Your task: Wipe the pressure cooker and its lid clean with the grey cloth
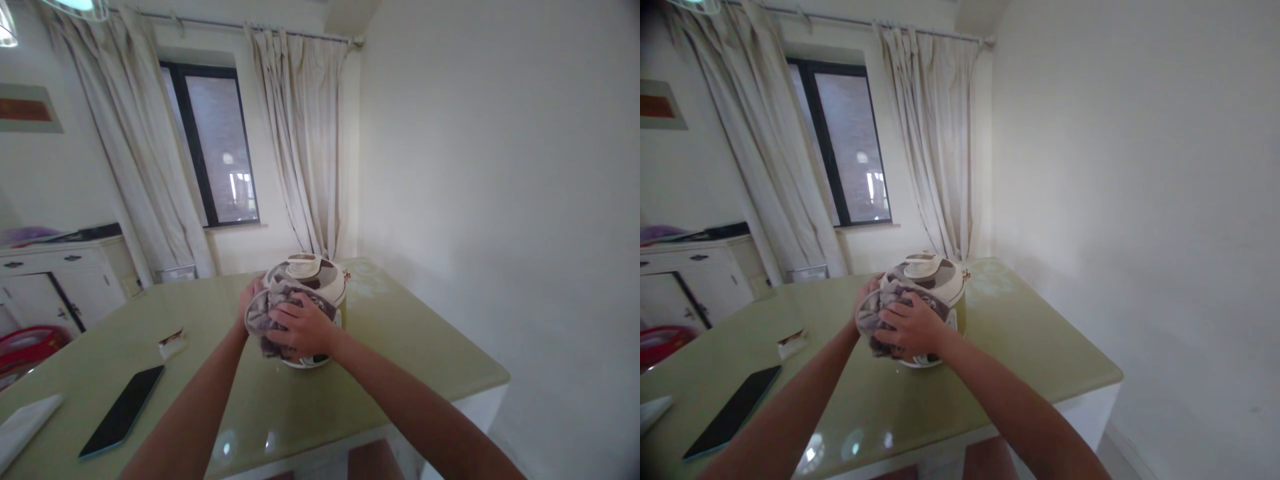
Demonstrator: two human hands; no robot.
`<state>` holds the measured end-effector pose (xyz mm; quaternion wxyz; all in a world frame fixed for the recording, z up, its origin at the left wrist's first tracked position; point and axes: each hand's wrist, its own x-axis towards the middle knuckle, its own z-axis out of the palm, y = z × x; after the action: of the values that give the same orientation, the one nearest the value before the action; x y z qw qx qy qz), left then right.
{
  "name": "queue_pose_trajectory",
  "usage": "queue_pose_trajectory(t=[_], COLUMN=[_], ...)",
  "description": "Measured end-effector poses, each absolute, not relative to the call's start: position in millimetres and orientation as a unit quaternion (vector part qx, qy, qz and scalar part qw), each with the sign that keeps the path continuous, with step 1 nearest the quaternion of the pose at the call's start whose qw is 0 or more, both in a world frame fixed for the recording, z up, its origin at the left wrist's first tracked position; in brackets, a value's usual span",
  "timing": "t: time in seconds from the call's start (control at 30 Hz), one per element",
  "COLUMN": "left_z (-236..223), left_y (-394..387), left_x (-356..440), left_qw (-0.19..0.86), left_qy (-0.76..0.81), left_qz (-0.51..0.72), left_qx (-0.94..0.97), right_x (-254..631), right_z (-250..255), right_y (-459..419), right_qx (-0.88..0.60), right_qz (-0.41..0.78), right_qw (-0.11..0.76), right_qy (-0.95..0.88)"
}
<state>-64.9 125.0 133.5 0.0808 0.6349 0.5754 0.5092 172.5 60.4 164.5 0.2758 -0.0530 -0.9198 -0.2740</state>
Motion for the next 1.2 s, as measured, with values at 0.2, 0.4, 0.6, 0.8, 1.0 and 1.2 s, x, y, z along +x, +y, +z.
queue_pose_trajectory(t=[0.2,0.4,0.6,0.8,1.0,1.2], left_z=[138.2,139.8,139.6,142.3,145.0,137.9], left_y=[123.6,123.0,124.1,129.7,127.4,131.3], left_x=[-55.6,-53.9,-55.1,-57.2,-56.9,-60.6], left_qw=[0.056,0.048,0.050,0.076,0.103,0.076], left_qy=[0.607,0.618,0.603,0.608,0.615,0.599], left_qz=[0.531,0.530,0.533,0.521,0.521,0.525], left_qx=[0.589,0.579,0.592,0.594,0.583,0.600], right_x=[240.6,243.8,243.1,259.0,256.7,255.2], right_z=[167.9,227.8,209.8,170.8,201.8,221.7], right_y=[103.6,172.5,161.8,87.0,136.1,207.3], right_qx=[-0.254,-0.526,-0.530,-0.408,-0.483,-0.567], right_qz=[-0.139,0.033,0.001,-0.094,-0.018,0.070], right_qw=[0.469,0.385,0.418,0.420,0.397,0.341], right_qy=[-0.834,-0.758,-0.738,-0.805,-0.780,-0.747])
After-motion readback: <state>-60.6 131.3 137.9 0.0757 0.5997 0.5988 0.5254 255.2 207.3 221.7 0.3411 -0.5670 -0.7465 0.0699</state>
